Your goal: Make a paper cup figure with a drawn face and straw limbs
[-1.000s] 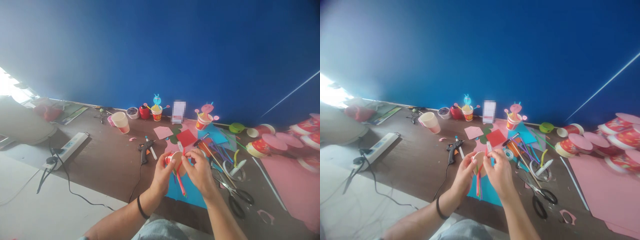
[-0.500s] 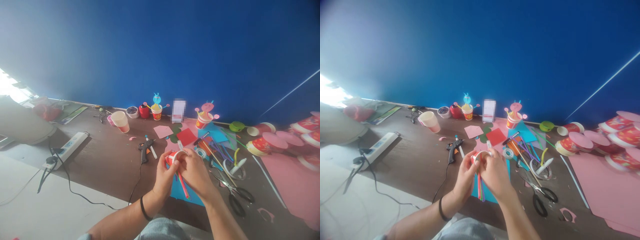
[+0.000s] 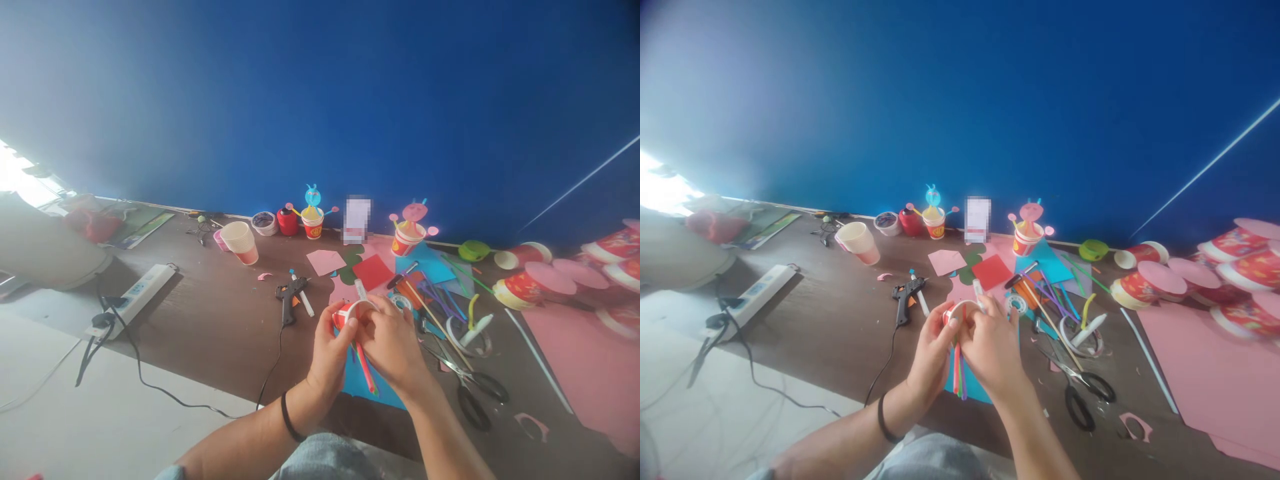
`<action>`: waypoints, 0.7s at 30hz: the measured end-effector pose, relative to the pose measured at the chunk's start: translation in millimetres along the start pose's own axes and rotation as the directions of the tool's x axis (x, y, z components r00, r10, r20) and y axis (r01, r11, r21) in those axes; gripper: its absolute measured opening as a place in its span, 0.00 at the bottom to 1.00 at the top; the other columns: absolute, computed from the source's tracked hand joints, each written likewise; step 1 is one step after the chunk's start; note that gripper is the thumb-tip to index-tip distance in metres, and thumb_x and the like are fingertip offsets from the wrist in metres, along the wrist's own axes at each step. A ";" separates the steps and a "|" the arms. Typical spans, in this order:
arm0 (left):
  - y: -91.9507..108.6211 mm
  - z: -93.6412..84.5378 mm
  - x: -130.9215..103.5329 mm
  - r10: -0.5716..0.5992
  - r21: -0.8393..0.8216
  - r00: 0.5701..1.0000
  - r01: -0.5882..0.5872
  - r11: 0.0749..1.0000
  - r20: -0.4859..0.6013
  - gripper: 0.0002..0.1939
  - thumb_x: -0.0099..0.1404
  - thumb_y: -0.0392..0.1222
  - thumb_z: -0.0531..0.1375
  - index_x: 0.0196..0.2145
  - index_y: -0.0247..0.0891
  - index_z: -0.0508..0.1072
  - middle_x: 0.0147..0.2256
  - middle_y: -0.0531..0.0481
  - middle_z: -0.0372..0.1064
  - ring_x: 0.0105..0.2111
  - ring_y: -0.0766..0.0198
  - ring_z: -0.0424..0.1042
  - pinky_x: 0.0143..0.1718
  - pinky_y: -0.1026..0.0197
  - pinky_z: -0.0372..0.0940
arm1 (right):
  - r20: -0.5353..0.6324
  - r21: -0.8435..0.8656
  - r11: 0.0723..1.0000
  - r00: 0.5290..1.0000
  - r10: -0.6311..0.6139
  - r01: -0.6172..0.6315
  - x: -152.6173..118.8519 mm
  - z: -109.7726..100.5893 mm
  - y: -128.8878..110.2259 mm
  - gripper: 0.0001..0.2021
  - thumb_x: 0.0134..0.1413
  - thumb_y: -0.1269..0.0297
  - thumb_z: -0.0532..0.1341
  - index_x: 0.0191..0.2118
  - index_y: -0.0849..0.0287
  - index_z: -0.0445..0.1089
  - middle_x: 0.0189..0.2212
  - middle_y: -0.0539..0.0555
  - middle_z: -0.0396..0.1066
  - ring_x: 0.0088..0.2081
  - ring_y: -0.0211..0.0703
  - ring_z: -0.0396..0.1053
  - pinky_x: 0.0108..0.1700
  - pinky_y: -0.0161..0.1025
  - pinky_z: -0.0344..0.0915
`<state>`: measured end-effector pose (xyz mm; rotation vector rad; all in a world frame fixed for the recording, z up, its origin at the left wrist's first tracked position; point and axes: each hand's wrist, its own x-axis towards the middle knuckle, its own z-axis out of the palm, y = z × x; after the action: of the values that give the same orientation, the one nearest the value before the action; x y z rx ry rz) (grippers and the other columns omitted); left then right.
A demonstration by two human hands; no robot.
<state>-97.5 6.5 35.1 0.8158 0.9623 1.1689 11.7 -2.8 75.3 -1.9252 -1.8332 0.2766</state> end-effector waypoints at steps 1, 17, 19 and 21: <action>-0.1 0.0 -0.4 -0.005 -0.006 1.000 0.005 1.000 0.008 0.22 0.58 0.48 0.63 0.48 0.38 0.65 0.41 0.46 0.69 0.43 0.58 0.69 0.48 0.56 0.62 | -0.001 0.000 1.000 1.000 0.000 0.000 -0.4 0.1 0.2 0.09 0.55 0.59 0.55 0.34 0.52 0.73 0.47 0.58 0.69 0.50 0.54 0.64 0.52 0.57 0.49; -0.7 0.5 -3.9 -0.007 -0.035 1.000 0.008 0.999 0.029 0.22 0.58 0.47 0.63 0.48 0.38 0.65 0.43 0.45 0.68 0.45 0.56 0.69 0.49 0.54 0.62 | -0.001 -0.013 1.000 1.000 0.029 -0.029 -4.7 -0.4 0.8 0.11 0.56 0.58 0.55 0.34 0.53 0.74 0.53 0.62 0.66 0.54 0.57 0.62 0.54 0.65 0.45; -1.1 0.8 -4.3 -0.022 -0.049 0.999 0.023 0.999 0.026 0.23 0.58 0.47 0.63 0.49 0.38 0.64 0.43 0.46 0.68 0.44 0.57 0.70 0.49 0.54 0.62 | -0.008 -0.017 0.999 1.000 0.028 -0.028 -5.5 -0.3 1.0 0.11 0.57 0.58 0.55 0.34 0.53 0.75 0.53 0.61 0.66 0.54 0.57 0.61 0.54 0.65 0.45; -1.8 1.1 -4.7 -0.023 -0.048 1.000 0.024 0.999 0.017 0.23 0.58 0.47 0.63 0.49 0.38 0.64 0.43 0.46 0.68 0.44 0.57 0.69 0.49 0.54 0.62 | -0.016 -0.024 0.999 1.000 0.026 -0.026 -6.3 -0.6 0.8 0.11 0.57 0.59 0.55 0.34 0.53 0.75 0.52 0.61 0.66 0.55 0.57 0.61 0.55 0.64 0.45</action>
<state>-96.3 1.5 34.8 0.7720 0.9250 1.1593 12.1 -9.2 74.4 -1.9636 -1.8107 0.2485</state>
